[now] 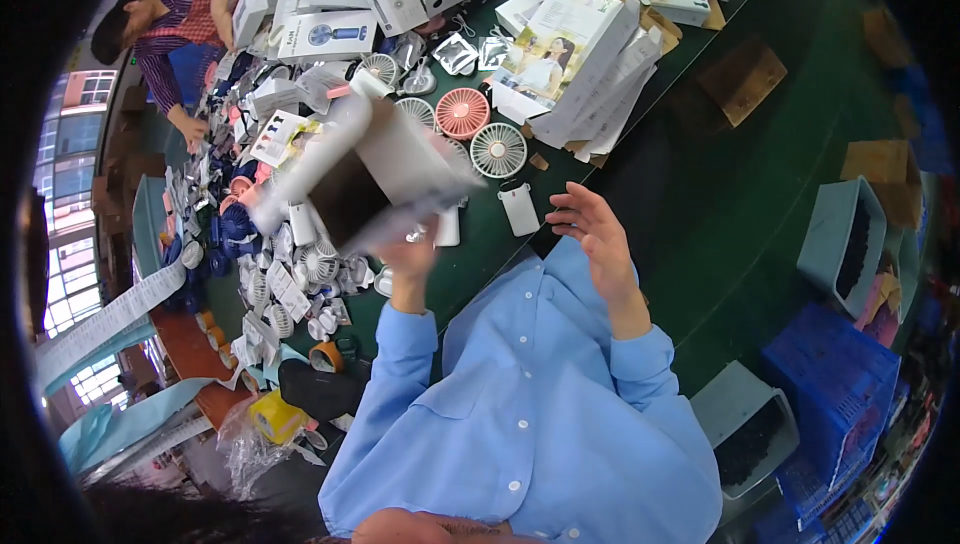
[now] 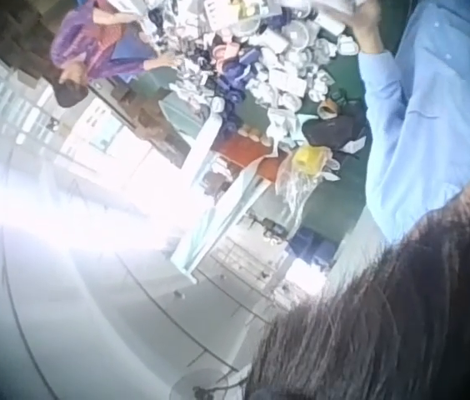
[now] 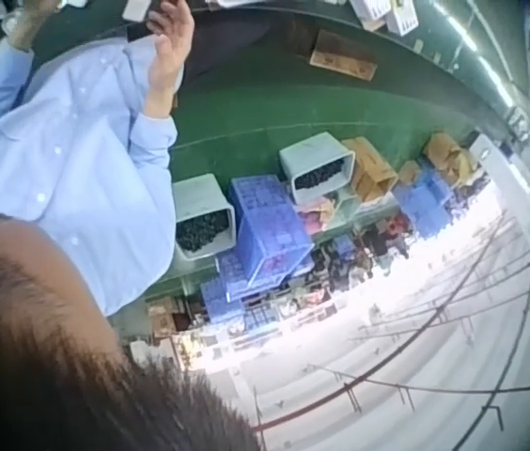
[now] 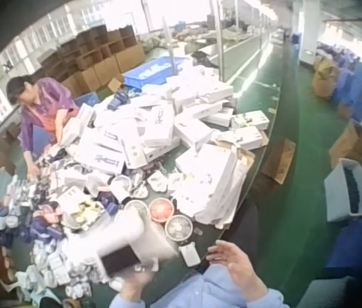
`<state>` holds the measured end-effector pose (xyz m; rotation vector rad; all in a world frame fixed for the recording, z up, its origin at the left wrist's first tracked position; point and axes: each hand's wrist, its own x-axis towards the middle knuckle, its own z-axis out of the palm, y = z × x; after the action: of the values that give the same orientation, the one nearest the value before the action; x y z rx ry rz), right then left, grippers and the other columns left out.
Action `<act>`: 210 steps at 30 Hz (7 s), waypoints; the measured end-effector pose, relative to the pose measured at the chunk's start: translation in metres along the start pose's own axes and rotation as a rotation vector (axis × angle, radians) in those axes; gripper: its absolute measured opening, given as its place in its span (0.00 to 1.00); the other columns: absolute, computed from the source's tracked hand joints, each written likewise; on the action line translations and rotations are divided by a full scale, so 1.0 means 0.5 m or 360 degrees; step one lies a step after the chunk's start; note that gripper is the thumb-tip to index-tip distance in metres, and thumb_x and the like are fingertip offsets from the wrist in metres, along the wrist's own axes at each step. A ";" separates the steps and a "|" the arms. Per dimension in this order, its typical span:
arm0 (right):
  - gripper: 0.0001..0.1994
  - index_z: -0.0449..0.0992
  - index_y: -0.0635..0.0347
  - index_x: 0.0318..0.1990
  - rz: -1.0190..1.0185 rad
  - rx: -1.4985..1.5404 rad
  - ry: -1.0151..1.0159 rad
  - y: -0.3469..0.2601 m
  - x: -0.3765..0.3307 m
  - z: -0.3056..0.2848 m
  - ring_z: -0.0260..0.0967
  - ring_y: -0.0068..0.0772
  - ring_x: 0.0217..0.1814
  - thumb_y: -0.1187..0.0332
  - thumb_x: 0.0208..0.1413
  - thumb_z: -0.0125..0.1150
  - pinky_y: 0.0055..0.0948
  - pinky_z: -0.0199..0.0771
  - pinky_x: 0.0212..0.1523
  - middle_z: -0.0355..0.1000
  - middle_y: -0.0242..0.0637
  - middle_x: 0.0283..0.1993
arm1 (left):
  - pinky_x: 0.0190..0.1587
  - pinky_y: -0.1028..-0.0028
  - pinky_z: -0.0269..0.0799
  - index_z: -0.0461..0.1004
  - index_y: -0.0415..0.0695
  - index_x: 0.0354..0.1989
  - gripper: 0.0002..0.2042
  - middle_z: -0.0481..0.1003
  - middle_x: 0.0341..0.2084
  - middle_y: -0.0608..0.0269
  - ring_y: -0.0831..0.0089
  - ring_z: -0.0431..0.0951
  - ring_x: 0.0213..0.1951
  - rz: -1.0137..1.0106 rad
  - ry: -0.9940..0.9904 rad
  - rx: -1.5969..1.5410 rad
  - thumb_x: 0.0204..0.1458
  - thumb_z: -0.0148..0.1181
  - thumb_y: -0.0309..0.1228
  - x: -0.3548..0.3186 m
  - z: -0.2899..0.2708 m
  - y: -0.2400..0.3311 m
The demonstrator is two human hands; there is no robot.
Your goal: Packaging small handheld fans into boxes at a production line station.
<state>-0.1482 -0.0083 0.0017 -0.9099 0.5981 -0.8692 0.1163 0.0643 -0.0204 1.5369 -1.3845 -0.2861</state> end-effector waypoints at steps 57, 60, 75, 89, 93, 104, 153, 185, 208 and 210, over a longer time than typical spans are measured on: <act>0.21 0.67 0.64 0.51 0.0086 0.0690 0.0240 0.041 -0.010 -0.029 0.66 0.31 0.45 0.56 0.57 0.47 0.33 0.65 0.50 0.69 0.40 0.45 | 0.21 0.83 0.50 0.72 0.40 0.30 0.17 0.62 0.15 0.77 0.85 0.58 0.19 -0.1187 0.1079 -0.0667 0.43 0.68 0.42 0.267 -0.177 -0.174; 0.21 0.67 0.63 0.51 0.0091 0.0717 0.0239 0.045 -0.012 -0.029 0.67 0.31 0.44 0.56 0.57 0.47 0.32 0.65 0.50 0.70 0.39 0.44 | 0.21 0.84 0.47 0.74 0.41 0.32 0.17 0.63 0.17 0.76 0.84 0.57 0.18 -0.1219 0.1058 -0.0743 0.43 0.67 0.42 0.270 -0.184 -0.176; 0.20 0.68 0.63 0.49 0.0162 0.0756 0.0323 0.046 -0.008 -0.027 0.66 0.30 0.43 0.57 0.57 0.46 0.32 0.64 0.50 0.70 0.38 0.43 | 0.42 0.73 0.68 0.66 0.40 0.46 0.18 0.70 0.36 0.63 0.73 0.71 0.38 -0.0309 0.1348 -0.0751 0.48 0.58 0.35 0.167 -0.260 -0.084; 0.20 0.68 0.63 0.49 0.0226 0.0736 0.0290 0.060 -0.004 -0.020 0.67 0.29 0.43 0.57 0.56 0.47 0.30 0.65 0.49 0.70 0.38 0.42 | 0.46 0.56 0.68 0.58 0.48 0.61 0.38 0.67 0.50 0.54 0.56 0.70 0.45 -0.0401 0.1323 -0.1725 0.44 0.49 0.60 0.171 -0.496 -0.141; 0.19 0.69 0.63 0.48 0.0218 0.0745 0.0348 0.061 -0.005 -0.018 0.67 0.29 0.43 0.58 0.56 0.47 0.30 0.65 0.49 0.71 0.38 0.41 | 0.53 0.43 0.55 0.59 0.56 0.61 0.37 0.55 0.57 0.50 0.48 0.57 0.56 -0.1150 0.1544 -0.1673 0.44 0.38 0.63 0.182 -0.508 -0.197; 0.17 0.70 0.62 0.46 0.0299 0.0675 0.0449 0.068 -0.005 -0.029 0.66 0.28 0.42 0.59 0.56 0.47 0.30 0.65 0.48 0.71 0.36 0.40 | 0.40 0.64 0.61 0.67 0.50 0.40 0.30 0.64 0.33 0.66 0.71 0.64 0.36 -0.1497 0.1941 -0.1238 0.42 0.53 0.65 0.177 -0.480 -0.213; 0.11 0.73 0.59 0.40 0.0585 0.0495 0.0661 0.083 0.026 0.015 0.70 0.24 0.35 0.62 0.56 0.52 0.23 0.70 0.40 0.73 0.34 0.34 | 0.44 0.58 0.68 0.65 0.45 0.50 0.30 0.72 0.41 0.52 0.55 0.72 0.44 -0.0352 -0.0125 0.2072 0.35 0.68 0.35 0.576 -0.403 -0.189; 0.26 0.67 0.61 0.53 -0.0205 0.0358 0.0758 -0.031 -0.215 -0.024 0.66 0.25 0.50 0.60 0.47 0.63 0.28 0.64 0.53 0.70 0.36 0.47 | 0.58 0.52 0.50 0.69 0.51 0.43 0.27 0.64 0.46 0.57 0.60 0.64 0.50 0.1580 -0.1000 -0.0112 0.34 0.68 0.49 0.051 0.153 0.258; 0.21 0.67 0.61 0.49 -0.0548 0.0413 0.1112 0.038 -0.195 0.041 0.67 0.22 0.44 0.65 0.49 0.66 0.25 0.67 0.46 0.69 0.32 0.41 | 0.45 0.68 0.65 0.63 0.33 0.51 0.19 0.70 0.38 0.52 0.64 0.70 0.40 -0.0085 -0.0710 -0.0344 0.55 0.46 0.35 0.039 0.093 0.184; 0.22 0.66 0.61 0.49 -0.0579 0.0399 0.1116 0.038 -0.199 0.034 0.66 0.23 0.44 0.65 0.49 0.65 0.25 0.67 0.47 0.69 0.32 0.42 | 0.49 0.69 0.63 0.56 0.34 0.58 0.24 0.68 0.44 0.49 0.64 0.68 0.45 -0.0250 -0.0909 -0.0370 0.55 0.48 0.33 0.037 0.080 0.191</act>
<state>-0.1804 0.0892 0.0023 -0.4717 0.9098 -1.5796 0.0347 0.0438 0.0427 1.4248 -1.5904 -1.0100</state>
